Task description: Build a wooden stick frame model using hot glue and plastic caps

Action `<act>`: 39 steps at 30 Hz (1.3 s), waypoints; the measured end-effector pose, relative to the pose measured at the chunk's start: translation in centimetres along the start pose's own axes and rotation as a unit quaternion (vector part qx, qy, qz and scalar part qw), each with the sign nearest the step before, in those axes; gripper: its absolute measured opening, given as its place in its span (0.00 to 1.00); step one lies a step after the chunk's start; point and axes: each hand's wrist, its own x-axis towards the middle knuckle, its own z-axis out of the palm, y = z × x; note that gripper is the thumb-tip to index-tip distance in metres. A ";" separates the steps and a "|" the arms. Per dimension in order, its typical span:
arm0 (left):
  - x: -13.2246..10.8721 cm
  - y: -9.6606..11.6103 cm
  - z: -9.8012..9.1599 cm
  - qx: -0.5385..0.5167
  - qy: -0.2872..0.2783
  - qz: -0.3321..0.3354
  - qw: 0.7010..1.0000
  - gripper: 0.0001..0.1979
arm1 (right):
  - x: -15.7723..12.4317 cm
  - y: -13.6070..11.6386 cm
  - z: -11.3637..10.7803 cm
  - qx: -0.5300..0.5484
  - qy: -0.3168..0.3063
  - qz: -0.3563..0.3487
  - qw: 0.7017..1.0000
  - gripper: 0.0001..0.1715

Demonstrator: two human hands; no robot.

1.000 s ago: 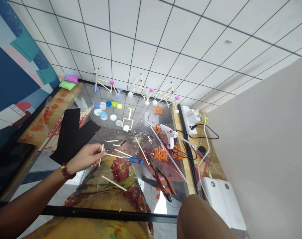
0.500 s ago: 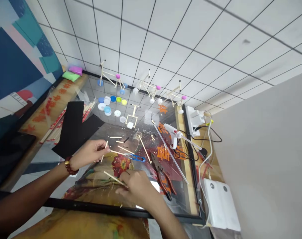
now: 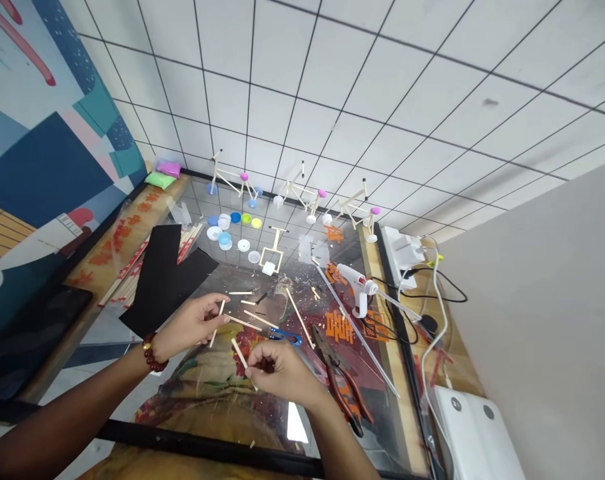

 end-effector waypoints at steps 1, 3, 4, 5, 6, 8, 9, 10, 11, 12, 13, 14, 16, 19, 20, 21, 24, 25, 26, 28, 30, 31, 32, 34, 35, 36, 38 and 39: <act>0.0 0.1 0.0 0.006 0.003 0.002 1.000 0.17 | 0.2 0.3 0.0 0.038 0.014 -0.002 0.999 0.08; 0.0 0.2 0.0 0.016 0.007 0.003 1.000 0.18 | 0.6 0.7 0.1 0.102 0.035 -0.007 0.994 0.13; -0.1 0.2 0.0 0.019 0.007 0.003 1.000 0.19 | 0.8 0.9 0.2 0.128 0.045 -0.010 0.991 0.15; -0.1 0.2 0.0 0.020 0.006 0.004 1.000 0.19 | 0.9 1.1 0.3 0.150 0.053 -0.013 0.987 0.16; -0.1 0.2 0.0 0.021 0.005 0.004 1.000 0.19 | 1.0 1.2 0.4 0.169 0.060 -0.013 0.984 0.17; -0.1 0.1 0.0 0.020 0.000 0.001 1.000 0.17 | 1.2 1.5 0.4 0.205 0.069 -0.007 0.976 0.18; -0.1 0.0 0.1 0.019 -0.001 0.000 1.000 0.15 | 1.3 1.6 0.3 0.225 0.072 -0.002 0.972 0.18; 0.0 -0.1 0.1 0.017 -0.001 -0.002 1.000 0.14 | 1.4 1.7 0.3 0.246 0.076 0.004 0.966 0.17; 0.0 -0.2 0.1 0.015 -0.002 -0.004 1.000 0.13 | 1.5 1.8 0.2 0.268 0.083 0.010 0.960 0.17; 0.0 -0.3 0.1 0.012 -0.002 -0.006 1.000 0.13 | 1.6 1.9 0.1 0.289 0.090 0.015 0.953 0.17; 0.1 -0.3 0.1 0.007 -0.003 -0.009 1.000 0.12 | 1.6 2.0 0.0 0.307 0.096 0.019 0.947 0.17; 0.1 -0.4 0.1 0.004 -0.005 -0.011 1.000 0.12 | 1.7 2.0 -0.1 0.322 0.098 0.022 0.941 0.19; 0.1 -0.3 0.1 0.002 -0.006 -0.009 1.000 0.12 | 1.8 2.0 -0.2 0.340 0.089 0.026 0.936 0.25; 0.1 0.0 0.0 0.014 0.002 0.016 1.000 0.11 | 1.7 2.0 -0.2 0.340 0.063 0.028 0.938 0.25; 0.0 0.0 0.0 0.021 0.007 0.028 0.999 0.11 | 1.7 2.0 -0.2 0.336 0.059 0.029 0.940 0.24; 0.0 0.1 0.0 0.030 0.010 0.040 0.999 0.11 | 1.7 1.9 -0.1 0.331 0.056 0.029 0.942 0.23; 0.0 0.0 -0.3 0.072 0.019 0.077 0.994 0.11 | 1.6 1.8 -0.1 0.322 0.054 0.024 0.945 0.20; 0.1 0.0 -0.4 0.088 0.026 0.089 0.992 0.11 | 1.6 1.8 -0.1 0.320 0.053 0.022 0.946 0.19; 0.0 0.1 -0.5 0.100 0.038 0.100 0.989 0.11 | 1.6 1.8 -0.1 0.319 0.053 0.021 0.946 0.19; -0.1 0.3 -0.7 0.108 0.076 0.120 0.984 0.10 | 1.5 1.8 0.0 0.317 0.060 0.020 0.946 0.18; -0.3 0.6 -0.8 0.086 0.108 0.137 0.981 0.10 | 1.5 1.7 0.2 0.318 0.075 0.015 0.945 0.17; -0.4 0.8 -0.7 0.068 0.110 0.140 0.982 0.10 | 1.6 1.6 0.4 0.318 0.083 0.011 0.944 0.17; -0.6 1.0 -0.6 0.048 0.097 0.137 0.985 0.10 | 1.6 1.5 0.6 0.318 0.091 0.006 0.944 0.17; -0.9 1.2 -0.1 0.002 0.050 0.102 0.993 0.10 | 1.8 1.3 1.1 0.312 0.100 -0.003 0.945 0.17; -0.9 1.1 0.1 -0.022 0.022 0.076 0.997 0.11 | 1.9 1.2 1.4 0.308 0.103 -0.004 0.946 0.17; -1.0 1.1 0.3 -0.043 -0.003 0.050 0.998 0.12 | 2.0 1.1 1.7 0.303 0.108 -0.003 0.947 0.17; -1.1 1.1 0.5 -0.048 -0.027 0.027 0.998 0.13 | 2.2 1.1 2.3 0.295 0.126 0.004 0.947 0.17; -1.3 1.1 0.5 -0.020 -0.030 0.035 0.999 0.13 | 2.3 1.1 2.5 0.292 0.138 0.007 0.946 0.18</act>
